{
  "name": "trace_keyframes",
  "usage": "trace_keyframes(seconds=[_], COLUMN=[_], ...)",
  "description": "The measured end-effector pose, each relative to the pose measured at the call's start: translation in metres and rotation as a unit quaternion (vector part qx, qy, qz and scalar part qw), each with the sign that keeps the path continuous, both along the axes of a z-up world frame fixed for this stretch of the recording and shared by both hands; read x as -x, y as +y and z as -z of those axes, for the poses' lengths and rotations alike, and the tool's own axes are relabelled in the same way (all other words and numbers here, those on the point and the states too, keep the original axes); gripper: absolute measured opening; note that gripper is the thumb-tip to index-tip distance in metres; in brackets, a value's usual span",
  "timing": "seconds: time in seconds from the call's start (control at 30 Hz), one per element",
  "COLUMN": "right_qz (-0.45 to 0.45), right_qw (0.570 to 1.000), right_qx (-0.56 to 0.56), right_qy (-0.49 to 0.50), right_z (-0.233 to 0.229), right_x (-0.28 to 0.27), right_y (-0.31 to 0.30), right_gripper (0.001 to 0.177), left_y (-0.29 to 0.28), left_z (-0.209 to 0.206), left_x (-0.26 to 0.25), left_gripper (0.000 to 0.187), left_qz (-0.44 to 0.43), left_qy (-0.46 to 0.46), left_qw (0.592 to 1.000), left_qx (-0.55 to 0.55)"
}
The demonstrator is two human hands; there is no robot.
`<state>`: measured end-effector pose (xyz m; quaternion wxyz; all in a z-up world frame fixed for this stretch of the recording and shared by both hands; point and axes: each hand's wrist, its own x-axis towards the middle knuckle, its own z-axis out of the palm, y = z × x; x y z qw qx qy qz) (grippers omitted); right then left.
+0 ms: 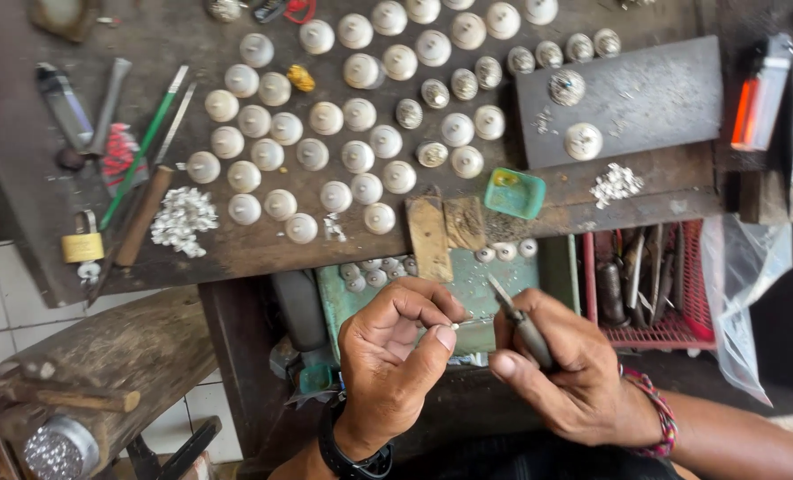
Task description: Attaching small silver rings to jewelry components using pliers at a metalworking bench.
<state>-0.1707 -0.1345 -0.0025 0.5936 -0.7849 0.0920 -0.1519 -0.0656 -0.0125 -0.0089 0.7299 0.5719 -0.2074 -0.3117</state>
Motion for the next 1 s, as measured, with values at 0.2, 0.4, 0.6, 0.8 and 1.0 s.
trace_keyframes(seconds=[0.2,0.4,0.6,0.8,1.0], right_qz=[-0.091,-0.085,-0.086,-0.088,-0.092], right_qw=[0.994,0.993,0.995,0.995,0.994], right_qx=[-0.018,-0.042,-0.034,-0.028,-0.024], right_qy=[0.059,0.066,0.047,0.044,0.045], right_z=[0.006,0.01,0.01,0.012,0.012], right_x=[-0.001,0.0,-0.001,-0.001,-0.001], right_y=[0.012,0.018,0.018,0.017,0.016], right_gripper=[0.04,0.038,0.036,0.035,0.035], left_y=[0.004,0.006,0.006,0.005,0.005], left_z=[-0.005,-0.001,-0.001,0.0,-0.001], left_x=[-0.007,-0.006,-0.006,-0.006,-0.007], left_gripper=[0.004,0.004,0.004,0.003,0.004], left_qz=[-0.06,-0.069,-0.071,-0.075,-0.075], left_qy=[0.084,0.101,0.095,0.091,0.083], left_qw=[0.992,0.988,0.99,0.99,0.991], left_qx=[0.068,0.09,0.081,0.081,0.071])
